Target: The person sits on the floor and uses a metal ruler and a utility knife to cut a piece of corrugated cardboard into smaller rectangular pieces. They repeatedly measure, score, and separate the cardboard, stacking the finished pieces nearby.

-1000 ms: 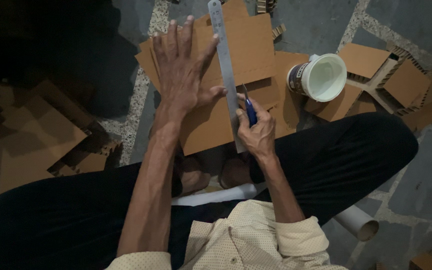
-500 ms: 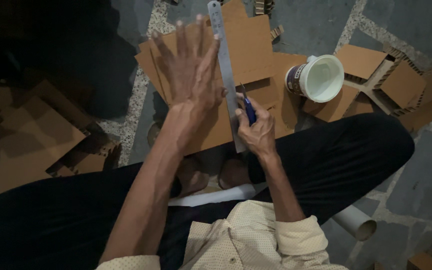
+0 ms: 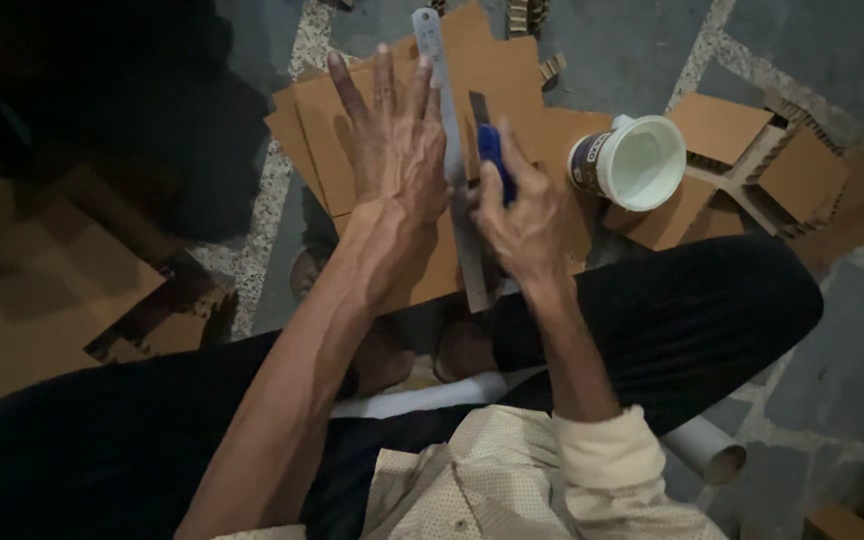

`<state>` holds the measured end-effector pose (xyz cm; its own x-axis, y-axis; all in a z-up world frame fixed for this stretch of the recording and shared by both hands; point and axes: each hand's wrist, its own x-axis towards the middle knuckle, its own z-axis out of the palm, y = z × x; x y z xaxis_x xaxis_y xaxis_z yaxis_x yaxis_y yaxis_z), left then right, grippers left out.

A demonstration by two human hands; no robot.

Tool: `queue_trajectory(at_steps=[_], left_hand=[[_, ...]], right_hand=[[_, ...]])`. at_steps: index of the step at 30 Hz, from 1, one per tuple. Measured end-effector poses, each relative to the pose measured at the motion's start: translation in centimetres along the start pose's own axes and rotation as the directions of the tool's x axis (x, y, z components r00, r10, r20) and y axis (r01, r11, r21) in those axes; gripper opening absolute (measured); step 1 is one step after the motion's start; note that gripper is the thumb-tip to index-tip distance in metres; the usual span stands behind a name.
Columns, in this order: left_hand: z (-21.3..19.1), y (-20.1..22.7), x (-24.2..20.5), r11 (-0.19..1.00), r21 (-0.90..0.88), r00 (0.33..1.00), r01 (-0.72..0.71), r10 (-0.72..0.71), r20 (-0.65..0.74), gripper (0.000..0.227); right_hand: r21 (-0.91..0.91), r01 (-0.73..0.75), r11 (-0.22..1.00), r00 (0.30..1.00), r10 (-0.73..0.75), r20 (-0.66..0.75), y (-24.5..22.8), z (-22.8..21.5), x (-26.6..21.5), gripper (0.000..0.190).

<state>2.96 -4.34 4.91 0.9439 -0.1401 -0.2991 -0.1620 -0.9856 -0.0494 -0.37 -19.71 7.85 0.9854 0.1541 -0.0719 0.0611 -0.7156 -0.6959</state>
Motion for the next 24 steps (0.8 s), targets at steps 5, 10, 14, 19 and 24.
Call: queue_trajectory(at_steps=[5,10,14,19,24], left_hand=[[-0.6,0.1,0.1,0.999,-0.046,0.997,0.003,0.001,0.076,0.102],[-0.4,0.1,0.3,1.000,-0.019,0.998,-0.002,0.003,0.063,0.098],[0.2,0.1,0.4,0.999,-0.048,1.000,0.010,-0.010,-0.004,0.080],[0.5,0.2,0.5,0.999,-0.051,0.997,0.016,-0.020,-0.078,0.086],[0.0,0.2,0.2,0.995,-0.103,1.000,-0.011,0.012,0.004,0.095]], right_hand=[[-0.072,0.142,0.987,0.989,-0.144,-0.023,1.1,1.5,3.5,0.039],[-0.077,0.178,0.981,0.984,-0.176,0.030,1.1,1.9,5.1,0.036],[-0.091,0.308,0.947,0.951,-0.309,0.001,0.3,1.5,5.9,0.034],[-0.180,0.186,0.966,0.971,-0.152,0.185,0.0,0.6,9.0,0.030],[-0.406,0.406,0.819,0.910,-0.402,0.100,0.5,0.2,8.7,0.036]])
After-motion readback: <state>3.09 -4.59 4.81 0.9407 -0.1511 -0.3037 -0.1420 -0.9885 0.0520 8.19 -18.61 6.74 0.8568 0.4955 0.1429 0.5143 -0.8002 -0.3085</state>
